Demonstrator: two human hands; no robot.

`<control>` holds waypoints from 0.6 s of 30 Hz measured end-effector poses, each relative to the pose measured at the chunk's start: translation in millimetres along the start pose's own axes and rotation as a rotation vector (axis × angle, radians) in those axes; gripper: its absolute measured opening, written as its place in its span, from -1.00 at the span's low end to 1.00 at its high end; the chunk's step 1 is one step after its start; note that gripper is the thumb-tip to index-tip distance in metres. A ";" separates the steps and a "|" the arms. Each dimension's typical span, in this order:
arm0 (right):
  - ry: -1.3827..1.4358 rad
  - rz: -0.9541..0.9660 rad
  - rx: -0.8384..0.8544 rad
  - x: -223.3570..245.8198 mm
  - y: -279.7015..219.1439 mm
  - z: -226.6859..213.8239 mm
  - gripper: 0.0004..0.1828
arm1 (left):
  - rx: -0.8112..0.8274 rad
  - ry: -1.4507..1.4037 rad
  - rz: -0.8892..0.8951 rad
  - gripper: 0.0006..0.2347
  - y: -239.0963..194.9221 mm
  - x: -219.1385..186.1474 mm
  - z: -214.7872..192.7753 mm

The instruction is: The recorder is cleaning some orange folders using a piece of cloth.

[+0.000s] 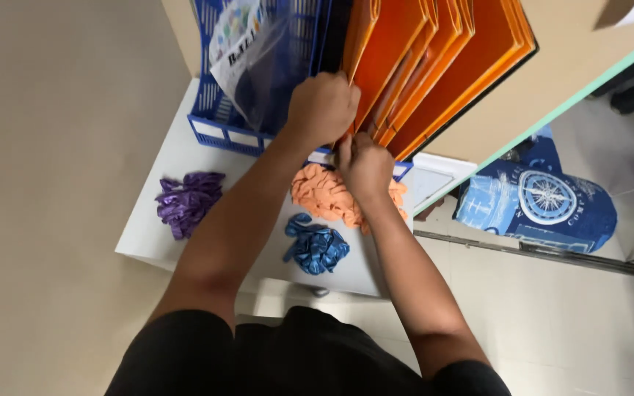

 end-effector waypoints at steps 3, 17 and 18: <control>-0.010 0.019 0.134 5.2 -7.6 -4.4 -0.67 | -0.127 -0.052 0.010 -0.68 -8.6 2.9 0.7; 0.030 0.127 0.129 5.9 -31.9 3.4 -0.83 | 0.264 -0.302 -0.179 -0.34 -62.6 15.7 43.9; 0.055 0.177 0.146 7.0 -34.3 1.4 -0.83 | 0.254 -0.294 -0.179 -0.34 -63.5 15.2 42.5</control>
Point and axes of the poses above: each hand's wrist, its own y-axis towards the middle knuckle, its own z-axis out of the palm, x = y × z, the point moved 6 cm from there along y, towards the middle knuckle, and after that the axes turned 13 degrees about -y, right-handed, at the moved point
